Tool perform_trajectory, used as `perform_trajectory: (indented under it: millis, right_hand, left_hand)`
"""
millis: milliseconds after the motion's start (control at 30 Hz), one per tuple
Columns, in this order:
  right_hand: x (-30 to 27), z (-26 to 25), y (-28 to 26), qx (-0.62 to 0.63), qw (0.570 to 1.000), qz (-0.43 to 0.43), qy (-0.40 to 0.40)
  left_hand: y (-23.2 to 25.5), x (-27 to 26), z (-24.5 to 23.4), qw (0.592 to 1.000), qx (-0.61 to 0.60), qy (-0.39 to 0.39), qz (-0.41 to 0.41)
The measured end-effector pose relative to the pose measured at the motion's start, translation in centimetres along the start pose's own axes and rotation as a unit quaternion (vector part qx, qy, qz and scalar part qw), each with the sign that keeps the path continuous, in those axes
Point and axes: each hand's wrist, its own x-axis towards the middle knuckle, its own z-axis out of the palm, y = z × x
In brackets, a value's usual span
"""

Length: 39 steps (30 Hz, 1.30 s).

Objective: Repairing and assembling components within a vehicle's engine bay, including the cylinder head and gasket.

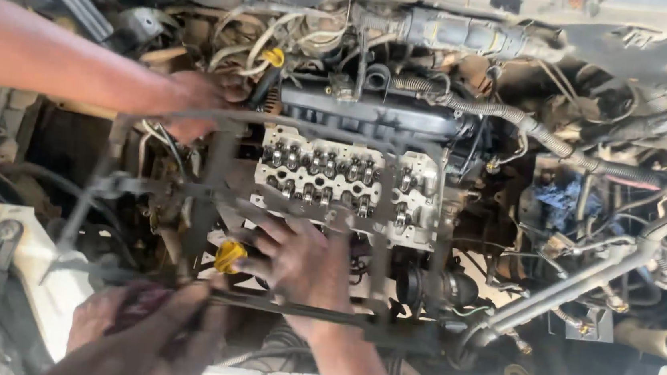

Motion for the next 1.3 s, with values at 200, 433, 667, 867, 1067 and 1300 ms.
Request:
perform_trajectory:
  millis: [200,433,667,867,1067,1300]
  right_hand:
    - [-5.6,2.0,1.4,-0.003,0.961,-0.127,0.245]
    - [-5.6,0.1,-0.4,0.013,0.935,-0.038,0.352]
    - [-3.3,-8.3,-1.4,-0.090,0.882,-0.099,0.452]
    - [-2.5,-12.1,-4.9,-0.035,0.931,-0.091,0.351]
    - [-1.8,-10.6,-4.0,-0.046,0.944,-0.034,0.326]
    - [-1.4,-9.9,-5.8,-0.091,0.926,-0.057,0.362]
  left_hand:
    - [-3.7,8.3,-6.7,0.936,-0.085,-0.342,-0.015]
    - [-2.5,12.3,0.0,0.914,0.233,-0.262,0.205]
    - [-1.2,16.0,6.8,0.947,0.211,-0.166,0.176]
    - [-3.1,15.3,4.2,0.879,0.371,-0.092,0.284]
    - [-6.5,11.1,-5.4,0.541,0.558,-0.236,0.583]
    - [-7.9,7.1,11.4,-0.255,0.786,-0.260,0.500]
